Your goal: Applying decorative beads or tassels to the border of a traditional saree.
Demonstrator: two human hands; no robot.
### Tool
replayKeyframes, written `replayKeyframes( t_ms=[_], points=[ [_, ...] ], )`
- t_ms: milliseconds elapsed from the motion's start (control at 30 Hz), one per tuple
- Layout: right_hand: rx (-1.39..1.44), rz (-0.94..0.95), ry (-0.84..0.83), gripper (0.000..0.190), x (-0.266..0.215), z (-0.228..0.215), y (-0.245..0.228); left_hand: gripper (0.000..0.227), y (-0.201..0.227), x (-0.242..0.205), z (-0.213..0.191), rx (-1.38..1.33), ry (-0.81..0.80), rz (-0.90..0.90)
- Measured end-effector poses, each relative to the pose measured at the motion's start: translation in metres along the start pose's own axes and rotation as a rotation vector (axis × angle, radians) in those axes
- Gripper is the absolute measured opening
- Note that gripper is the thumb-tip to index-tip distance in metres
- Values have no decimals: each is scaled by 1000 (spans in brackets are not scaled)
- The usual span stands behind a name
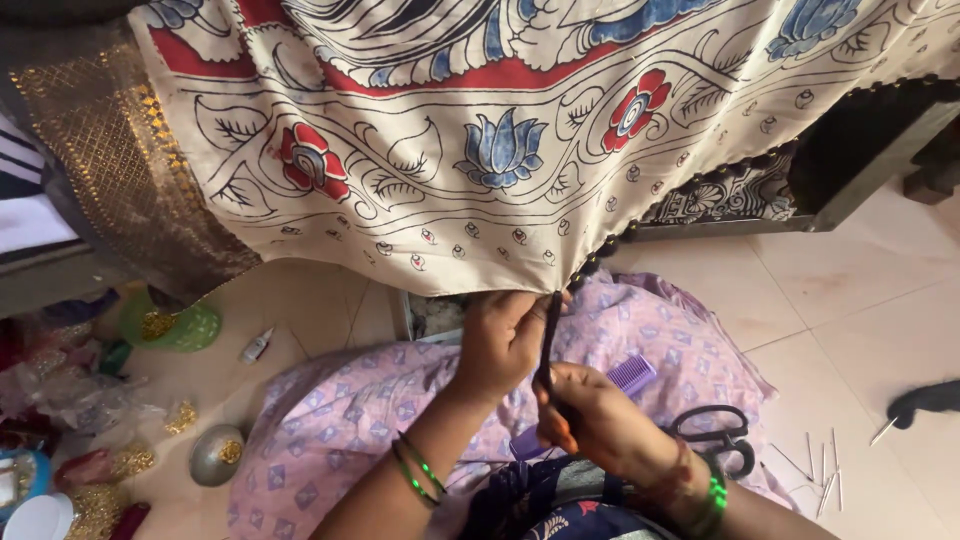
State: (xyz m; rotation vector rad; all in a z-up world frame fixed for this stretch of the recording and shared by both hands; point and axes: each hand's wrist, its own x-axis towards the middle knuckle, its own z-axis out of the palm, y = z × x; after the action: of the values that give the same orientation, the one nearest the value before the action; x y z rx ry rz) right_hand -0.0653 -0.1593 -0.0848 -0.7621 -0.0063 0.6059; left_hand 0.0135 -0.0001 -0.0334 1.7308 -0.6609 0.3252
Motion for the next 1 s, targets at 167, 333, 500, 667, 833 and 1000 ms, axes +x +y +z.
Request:
replayKeyframes(
  t_ms=[167, 333, 500, 667, 833, 1000],
  points=[
    [-384, -112, 198, 29, 19, -33, -4, 20, -35, -19, 37, -793, 16, -486],
    [-440, -88, 249, 29, 20, -7, -52, 19, -35, -17, 45, -1062, 71, -567],
    [-18, -310, -148, 24, 52, -56, -65, 16, -41, -22, 67, -984, 208, -572],
    [-380, -379, 352, 16, 52, 20, -79, 18, -26, -23, 43, -307, 251, -347],
    [-774, -703, 429, 30, 52, -3, -44, 18, 20, 8, 4, -600, 218, -383],
    [-1002, -814, 451, 21, 40, 0, -36, 28, -13, 8, 23, -501, 41, -563]
  ],
)
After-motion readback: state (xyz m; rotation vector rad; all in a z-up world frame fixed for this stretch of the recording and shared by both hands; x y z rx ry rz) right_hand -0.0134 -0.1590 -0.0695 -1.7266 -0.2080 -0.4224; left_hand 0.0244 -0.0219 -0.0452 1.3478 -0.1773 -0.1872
